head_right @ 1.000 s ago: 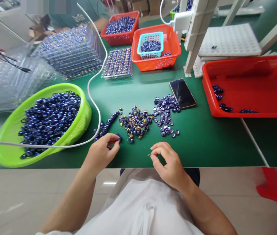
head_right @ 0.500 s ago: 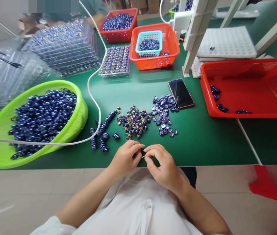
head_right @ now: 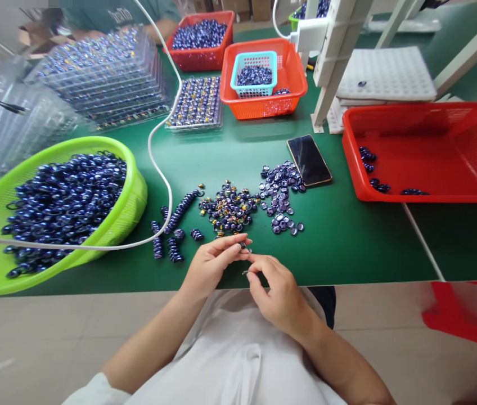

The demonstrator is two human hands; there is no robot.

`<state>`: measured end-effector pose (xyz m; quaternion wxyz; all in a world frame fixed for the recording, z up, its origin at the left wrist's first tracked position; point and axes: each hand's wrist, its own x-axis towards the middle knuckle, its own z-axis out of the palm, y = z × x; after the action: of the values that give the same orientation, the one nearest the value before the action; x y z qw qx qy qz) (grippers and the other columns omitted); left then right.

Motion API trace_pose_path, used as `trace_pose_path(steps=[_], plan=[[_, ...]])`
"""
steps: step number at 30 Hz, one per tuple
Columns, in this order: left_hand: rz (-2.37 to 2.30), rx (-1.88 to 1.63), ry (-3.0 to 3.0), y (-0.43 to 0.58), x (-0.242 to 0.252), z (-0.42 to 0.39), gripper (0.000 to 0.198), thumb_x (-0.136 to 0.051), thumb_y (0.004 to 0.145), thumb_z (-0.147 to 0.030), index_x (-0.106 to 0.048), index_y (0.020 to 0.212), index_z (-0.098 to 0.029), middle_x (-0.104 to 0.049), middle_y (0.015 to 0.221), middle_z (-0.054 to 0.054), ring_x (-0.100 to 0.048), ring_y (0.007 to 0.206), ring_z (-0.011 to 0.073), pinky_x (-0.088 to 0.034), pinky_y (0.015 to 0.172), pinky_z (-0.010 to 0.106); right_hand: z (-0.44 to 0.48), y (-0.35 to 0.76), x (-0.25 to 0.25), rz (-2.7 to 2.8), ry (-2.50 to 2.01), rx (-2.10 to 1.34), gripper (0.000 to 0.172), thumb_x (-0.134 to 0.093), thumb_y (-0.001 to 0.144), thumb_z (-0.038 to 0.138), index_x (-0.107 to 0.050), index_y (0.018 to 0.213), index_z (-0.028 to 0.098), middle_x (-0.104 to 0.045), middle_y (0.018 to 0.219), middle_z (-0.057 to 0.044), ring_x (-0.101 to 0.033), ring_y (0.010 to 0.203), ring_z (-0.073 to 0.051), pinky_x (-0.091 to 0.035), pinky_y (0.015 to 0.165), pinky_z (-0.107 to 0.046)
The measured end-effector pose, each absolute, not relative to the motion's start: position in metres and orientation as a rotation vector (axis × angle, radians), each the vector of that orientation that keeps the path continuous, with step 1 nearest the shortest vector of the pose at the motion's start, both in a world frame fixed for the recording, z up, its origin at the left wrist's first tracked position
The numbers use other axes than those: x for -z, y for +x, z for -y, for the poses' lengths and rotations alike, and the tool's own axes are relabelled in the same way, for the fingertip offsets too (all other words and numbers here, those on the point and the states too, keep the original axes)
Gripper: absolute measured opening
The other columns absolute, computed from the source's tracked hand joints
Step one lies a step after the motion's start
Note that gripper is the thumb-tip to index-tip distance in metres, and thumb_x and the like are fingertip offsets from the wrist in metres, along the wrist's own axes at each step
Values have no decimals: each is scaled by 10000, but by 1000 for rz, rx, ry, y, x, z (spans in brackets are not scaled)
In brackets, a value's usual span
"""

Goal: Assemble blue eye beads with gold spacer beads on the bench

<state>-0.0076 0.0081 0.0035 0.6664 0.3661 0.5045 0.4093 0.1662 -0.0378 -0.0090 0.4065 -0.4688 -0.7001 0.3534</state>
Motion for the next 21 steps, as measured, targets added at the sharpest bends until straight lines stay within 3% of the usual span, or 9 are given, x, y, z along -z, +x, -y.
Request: trace_pose_path(steps=[6, 16, 21], plan=[[-1082, -995, 654, -5, 2, -5, 268, -775, 798, -282, -787, 1045, -177, -780, 1081, 99, -759, 833, 184, -610, 865, 321, 39, 165, 5, 1612, -1223, -881, 137, -549, 935, 121, -571, 993, 244, -708, 1193, -76, -679, 1105, -208, -547, 954, -376], [-1140, -1120, 884, 4, -2, 5, 135, -755, 821, -241, -817, 938, -217, -784, 1076, 72, -707, 1054, 223, -547, 961, 318, 38, 157, 7, 1332, -1171, -1098, 100, -543, 965, 183, -592, 1016, 254, -670, 1237, -77, -656, 1169, -234, -556, 972, -404], [-1126, -1180, 792, 7, -1, 5, 91, -824, 730, -190, -810, 817, -214, -795, 983, 47, -726, 946, 190, -572, 880, 286, 37, 157, 5, 1496, -1154, -941, 165, -543, 938, 116, -579, 1029, 248, -673, 1219, -85, -663, 1147, -232, -550, 975, -416]])
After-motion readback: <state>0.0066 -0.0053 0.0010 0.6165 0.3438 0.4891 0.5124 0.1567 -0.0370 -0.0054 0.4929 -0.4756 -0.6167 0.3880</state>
